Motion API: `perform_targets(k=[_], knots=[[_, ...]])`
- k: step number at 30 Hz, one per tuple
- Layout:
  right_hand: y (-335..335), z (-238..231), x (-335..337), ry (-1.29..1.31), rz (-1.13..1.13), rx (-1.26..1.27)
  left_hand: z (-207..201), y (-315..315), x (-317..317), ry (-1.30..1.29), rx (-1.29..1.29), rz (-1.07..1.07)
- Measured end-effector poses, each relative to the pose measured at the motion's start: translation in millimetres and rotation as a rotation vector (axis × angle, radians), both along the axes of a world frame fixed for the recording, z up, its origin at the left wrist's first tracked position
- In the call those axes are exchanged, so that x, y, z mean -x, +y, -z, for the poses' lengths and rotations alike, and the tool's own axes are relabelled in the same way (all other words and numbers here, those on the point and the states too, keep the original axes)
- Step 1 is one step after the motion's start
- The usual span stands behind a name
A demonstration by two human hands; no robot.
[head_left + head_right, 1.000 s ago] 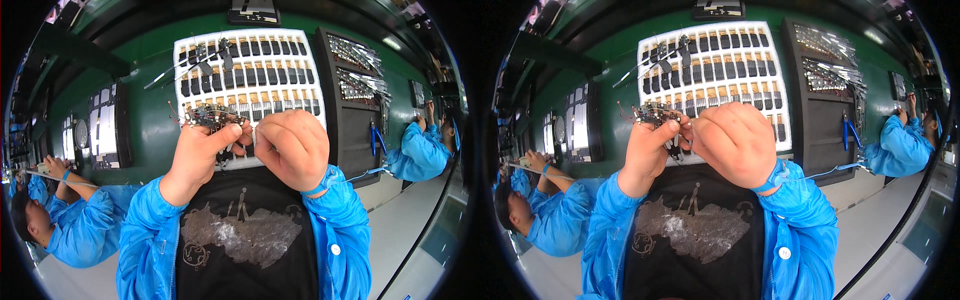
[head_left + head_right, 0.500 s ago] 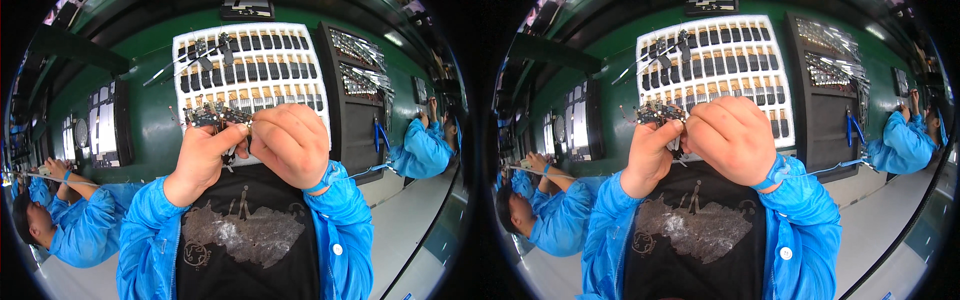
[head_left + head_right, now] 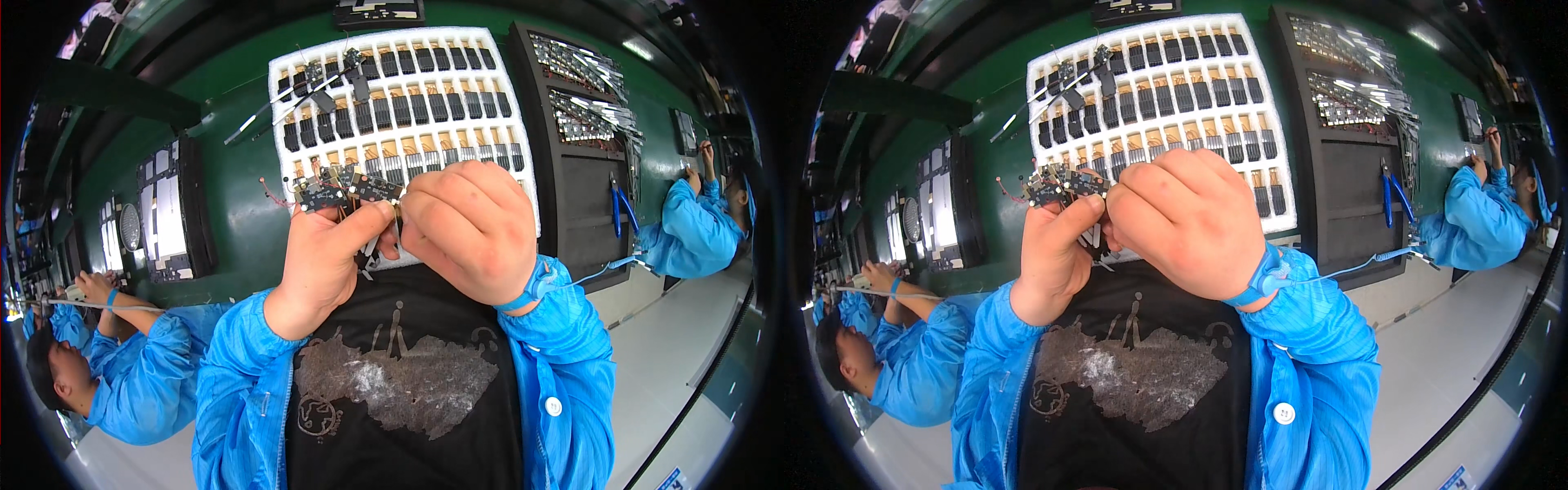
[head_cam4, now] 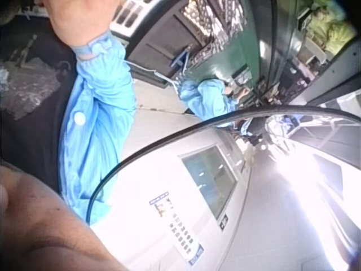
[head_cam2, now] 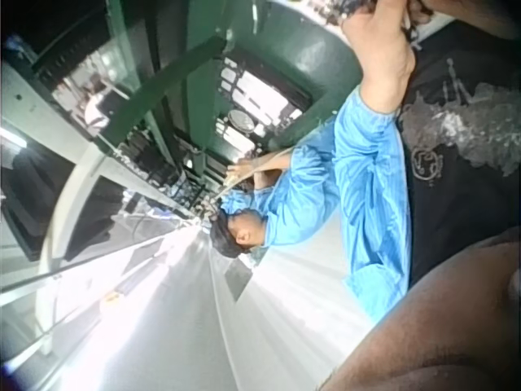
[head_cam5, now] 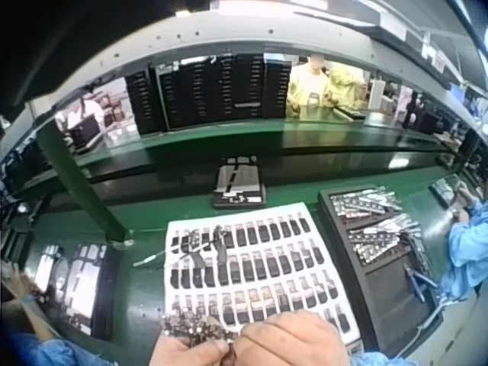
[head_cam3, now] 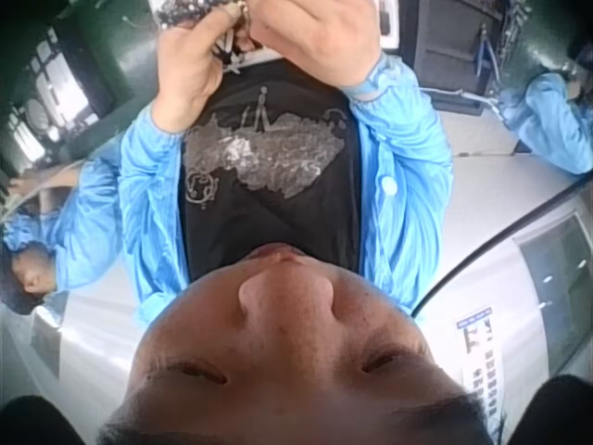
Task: Assembling electronic components and circuit boards on a factory production line.
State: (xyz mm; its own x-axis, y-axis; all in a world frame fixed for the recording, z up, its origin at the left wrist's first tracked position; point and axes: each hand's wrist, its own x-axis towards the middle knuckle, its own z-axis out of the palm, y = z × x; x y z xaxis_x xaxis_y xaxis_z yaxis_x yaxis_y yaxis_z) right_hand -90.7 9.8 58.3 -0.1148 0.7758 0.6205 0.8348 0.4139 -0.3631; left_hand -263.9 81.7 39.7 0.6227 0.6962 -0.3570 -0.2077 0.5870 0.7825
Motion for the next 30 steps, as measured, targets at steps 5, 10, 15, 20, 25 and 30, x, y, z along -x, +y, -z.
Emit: perform_targets(k=[5, 10, 15, 20, 25, 30], knots=[[4, 6, 0, -0.036, 0.015, -0.056, 0, 1, 0, 0.013, -0.004, 0.008], [5, 6, 1, -0.029, 0.013, -0.032, 0, 2, 0, 0.009, -0.011, 0.013], [4, 5, 2, -0.028, 0.005, -0.009, -2, 1, 1, 0.008, -0.006, 0.000], [3, 9, 4, 0.031, 0.040, 0.003, -1, 0, -1, 0.010, -0.007, -0.011], [2, 11, 4, 0.087, 0.033, 0.022, 2, -1, 0, 0.005, -0.023, -0.011], [2, 11, 6, 0.187, 0.023, 0.058, 6, -2, 1, -0.020, -0.070, -0.020]])
